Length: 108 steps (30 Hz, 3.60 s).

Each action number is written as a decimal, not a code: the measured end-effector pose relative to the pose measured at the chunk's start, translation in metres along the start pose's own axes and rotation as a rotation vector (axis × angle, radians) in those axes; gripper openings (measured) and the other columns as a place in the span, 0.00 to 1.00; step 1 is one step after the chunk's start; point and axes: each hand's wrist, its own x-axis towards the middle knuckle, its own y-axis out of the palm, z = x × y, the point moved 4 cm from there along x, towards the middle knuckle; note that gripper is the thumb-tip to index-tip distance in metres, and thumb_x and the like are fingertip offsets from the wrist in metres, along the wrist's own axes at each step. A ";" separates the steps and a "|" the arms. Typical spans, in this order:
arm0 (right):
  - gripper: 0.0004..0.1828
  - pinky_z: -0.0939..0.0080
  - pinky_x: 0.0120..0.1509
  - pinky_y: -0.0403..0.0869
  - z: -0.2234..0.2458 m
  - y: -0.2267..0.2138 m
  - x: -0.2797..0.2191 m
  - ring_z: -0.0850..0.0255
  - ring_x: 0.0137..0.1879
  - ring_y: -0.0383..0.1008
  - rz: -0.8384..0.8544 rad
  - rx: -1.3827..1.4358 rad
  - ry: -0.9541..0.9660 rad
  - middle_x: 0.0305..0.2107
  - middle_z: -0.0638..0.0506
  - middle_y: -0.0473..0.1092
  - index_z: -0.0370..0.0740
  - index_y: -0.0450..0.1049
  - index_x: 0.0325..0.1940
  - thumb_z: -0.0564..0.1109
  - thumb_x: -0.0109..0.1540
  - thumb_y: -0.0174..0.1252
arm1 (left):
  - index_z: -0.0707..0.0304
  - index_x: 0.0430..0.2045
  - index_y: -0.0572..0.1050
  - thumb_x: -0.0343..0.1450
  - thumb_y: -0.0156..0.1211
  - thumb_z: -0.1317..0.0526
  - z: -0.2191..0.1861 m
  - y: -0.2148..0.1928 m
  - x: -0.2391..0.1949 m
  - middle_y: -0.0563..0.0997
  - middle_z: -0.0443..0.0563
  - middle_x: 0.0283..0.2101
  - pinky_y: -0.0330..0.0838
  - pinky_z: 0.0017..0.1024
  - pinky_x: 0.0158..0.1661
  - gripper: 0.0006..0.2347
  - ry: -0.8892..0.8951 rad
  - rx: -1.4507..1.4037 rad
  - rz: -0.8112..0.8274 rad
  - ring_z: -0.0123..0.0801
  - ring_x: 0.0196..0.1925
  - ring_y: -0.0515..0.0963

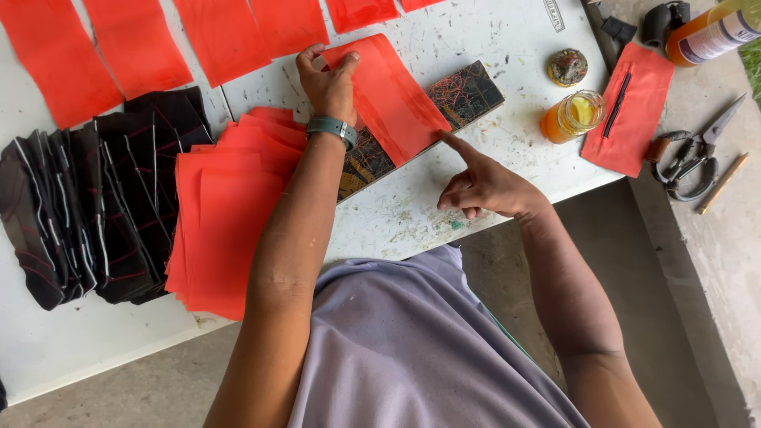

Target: The person repeatedly rubs orange fabric pieces against a dark rectangular block on a white table. They handle the fabric one at a time, place each piece on the block, rub it with their right hand, and set it aside. The process is repeated for multiple pieces.

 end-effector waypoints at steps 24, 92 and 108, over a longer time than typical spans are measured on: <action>0.46 0.48 0.30 0.75 0.009 0.036 0.034 0.53 0.24 0.74 -0.277 -1.245 0.037 0.20 0.46 0.72 0.63 0.40 0.81 0.44 0.61 0.49 | 0.63 0.53 0.62 0.66 0.70 0.67 0.006 0.002 0.001 0.66 0.67 0.58 0.79 0.42 0.52 0.24 0.035 0.139 0.024 0.47 0.55 0.77; 0.40 0.47 0.57 0.76 0.010 -0.041 0.035 0.43 0.57 0.74 -0.848 -0.802 -0.269 0.55 0.39 0.68 0.45 0.62 0.72 0.43 0.55 0.62 | 0.55 0.59 0.63 0.63 0.70 0.75 -0.117 -0.012 0.234 0.73 0.58 0.61 0.80 0.35 0.47 0.31 0.598 0.849 0.351 0.46 0.55 0.79; 0.49 0.33 0.75 0.52 0.052 0.005 0.065 0.38 0.74 0.55 -0.738 -0.770 -0.586 0.64 0.34 0.60 0.33 0.56 0.73 0.57 0.55 0.64 | 0.54 0.66 0.61 0.75 0.69 0.47 -0.138 -0.042 0.219 0.68 0.61 0.61 0.76 0.43 0.48 0.29 0.727 0.998 0.140 0.49 0.54 0.79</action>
